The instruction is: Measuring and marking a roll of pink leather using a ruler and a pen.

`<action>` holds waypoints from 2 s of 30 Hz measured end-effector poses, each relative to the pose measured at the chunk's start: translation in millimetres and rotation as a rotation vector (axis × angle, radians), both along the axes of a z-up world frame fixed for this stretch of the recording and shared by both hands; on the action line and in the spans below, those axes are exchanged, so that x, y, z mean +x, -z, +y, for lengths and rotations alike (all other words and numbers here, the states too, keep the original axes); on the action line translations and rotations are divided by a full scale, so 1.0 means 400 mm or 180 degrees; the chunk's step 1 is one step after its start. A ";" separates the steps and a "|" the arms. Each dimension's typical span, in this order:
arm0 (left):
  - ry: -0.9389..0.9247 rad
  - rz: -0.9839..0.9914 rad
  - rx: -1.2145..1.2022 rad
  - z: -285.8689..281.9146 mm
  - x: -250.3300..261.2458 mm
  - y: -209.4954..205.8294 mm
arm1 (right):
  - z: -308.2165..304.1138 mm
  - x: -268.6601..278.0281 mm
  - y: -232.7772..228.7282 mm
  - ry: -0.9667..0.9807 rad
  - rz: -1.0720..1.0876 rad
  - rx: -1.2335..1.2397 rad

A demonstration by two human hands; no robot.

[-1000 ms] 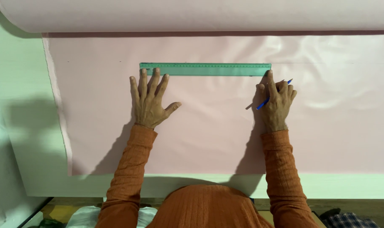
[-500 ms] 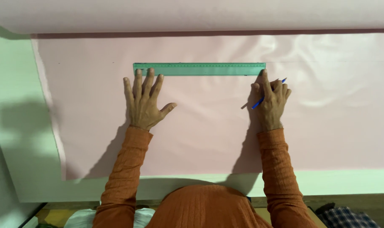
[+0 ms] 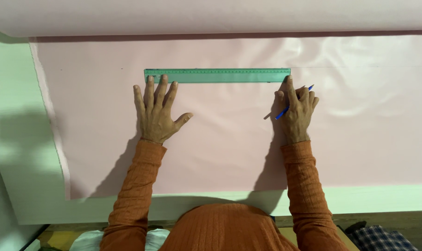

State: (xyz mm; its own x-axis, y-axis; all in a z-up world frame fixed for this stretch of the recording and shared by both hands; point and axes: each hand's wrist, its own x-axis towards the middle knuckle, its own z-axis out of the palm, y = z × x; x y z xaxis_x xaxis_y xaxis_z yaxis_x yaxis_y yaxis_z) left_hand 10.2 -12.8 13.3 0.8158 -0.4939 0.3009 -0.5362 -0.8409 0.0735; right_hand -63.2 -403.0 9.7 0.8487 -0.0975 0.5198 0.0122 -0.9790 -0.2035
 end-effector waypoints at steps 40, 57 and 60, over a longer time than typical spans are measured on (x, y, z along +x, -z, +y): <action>-0.0098 -0.0169 0.0148 -0.002 -0.005 0.006 | -0.004 0.059 -0.028 -0.0283 -0.0273 0.2159; -0.0116 -0.0097 0.0147 -0.006 -0.002 -0.003 | 0.263 0.378 -0.046 -0.1920 0.1512 0.3644; -0.0077 -0.0037 0.0060 -0.008 -0.002 -0.010 | 0.268 0.379 -0.054 -0.1901 0.1458 0.3722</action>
